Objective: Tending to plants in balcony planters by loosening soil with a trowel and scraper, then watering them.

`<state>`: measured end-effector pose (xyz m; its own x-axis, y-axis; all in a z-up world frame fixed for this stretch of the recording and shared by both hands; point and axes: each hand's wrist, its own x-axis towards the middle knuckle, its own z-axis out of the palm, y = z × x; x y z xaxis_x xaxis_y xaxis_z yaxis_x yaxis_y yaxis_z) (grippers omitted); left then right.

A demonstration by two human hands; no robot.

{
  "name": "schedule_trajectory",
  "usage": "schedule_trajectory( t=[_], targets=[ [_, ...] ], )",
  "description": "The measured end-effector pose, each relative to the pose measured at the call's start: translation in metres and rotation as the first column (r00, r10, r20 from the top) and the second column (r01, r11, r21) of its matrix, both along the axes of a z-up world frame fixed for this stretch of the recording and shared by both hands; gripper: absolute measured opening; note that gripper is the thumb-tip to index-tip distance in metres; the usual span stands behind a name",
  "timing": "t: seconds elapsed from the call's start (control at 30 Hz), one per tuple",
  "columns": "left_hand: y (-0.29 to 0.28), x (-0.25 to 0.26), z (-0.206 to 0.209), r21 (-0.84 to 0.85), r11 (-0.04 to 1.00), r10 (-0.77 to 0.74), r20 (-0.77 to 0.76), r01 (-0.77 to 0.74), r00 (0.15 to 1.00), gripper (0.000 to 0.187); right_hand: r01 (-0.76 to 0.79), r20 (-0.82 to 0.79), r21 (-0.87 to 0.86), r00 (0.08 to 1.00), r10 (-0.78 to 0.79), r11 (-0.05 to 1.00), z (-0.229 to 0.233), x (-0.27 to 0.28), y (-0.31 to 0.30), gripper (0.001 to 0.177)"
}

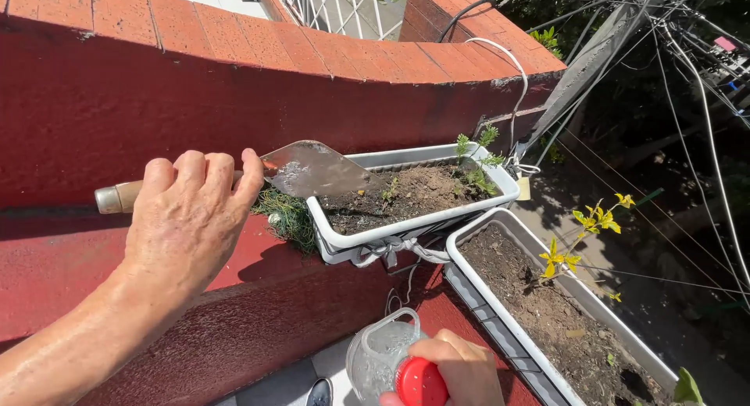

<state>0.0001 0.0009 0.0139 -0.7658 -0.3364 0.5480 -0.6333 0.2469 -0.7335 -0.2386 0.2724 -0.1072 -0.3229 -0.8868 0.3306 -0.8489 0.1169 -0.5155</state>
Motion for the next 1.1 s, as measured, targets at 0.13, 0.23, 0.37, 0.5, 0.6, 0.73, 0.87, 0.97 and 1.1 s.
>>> schedule_trajectory(
  t=[0.13,0.23,0.37,0.5,0.6,0.73,0.87,0.97,1.1],
  targets=[
    [-0.007,0.003,0.011,-0.058,0.995,0.076,-0.017,-0.076,0.997,0.051,0.009,-0.052,-0.076,0.999,-0.013,0.997,-0.004,-0.015,0.01,0.062],
    [-0.004,-0.001,0.0,0.032,0.999,-0.037,0.008,0.036,0.999,0.046,-0.015,-0.068,-0.136,0.998,0.006,0.991,0.003,-0.013,0.009,0.054],
    [-0.002,-0.006,0.005,-0.03,1.0,0.004,-0.01,-0.004,1.0,0.046,0.032,-0.074,0.038,0.997,-0.029,0.999,-0.015,-0.02,0.009,0.059],
    [-0.004,-0.006,-0.001,0.024,1.0,-0.014,0.004,0.014,1.0,0.048,-0.022,-0.031,-0.071,0.999,0.02,0.997,-0.007,-0.012,0.004,0.055],
    [-0.006,-0.001,-0.001,0.051,0.999,-0.01,0.023,0.009,1.0,0.049,-0.068,0.002,-0.14,0.998,0.069,0.988,0.006,-0.003,-0.002,0.052],
    [-0.006,0.011,0.003,0.119,0.993,-0.008,-0.008,0.009,1.0,0.053,-0.117,-0.048,-0.115,0.993,0.112,0.986,-0.007,-0.008,-0.008,0.052],
    [0.002,0.037,0.015,0.391,0.92,0.078,-0.103,-0.031,0.992,0.052,-0.123,-0.036,-0.191,0.992,0.119,0.974,-0.001,-0.006,-0.015,0.049],
    [0.001,0.072,0.006,0.875,0.394,0.534,0.033,-0.283,0.845,0.043,-0.155,-0.056,-0.208,0.988,0.146,0.966,-0.005,-0.008,-0.021,0.059],
    [-0.05,0.159,-0.091,0.775,0.593,0.392,-0.039,-0.22,0.919,0.036,-0.116,-0.09,-0.15,0.991,0.103,0.982,-0.011,-0.012,-0.029,0.059]
  ],
)
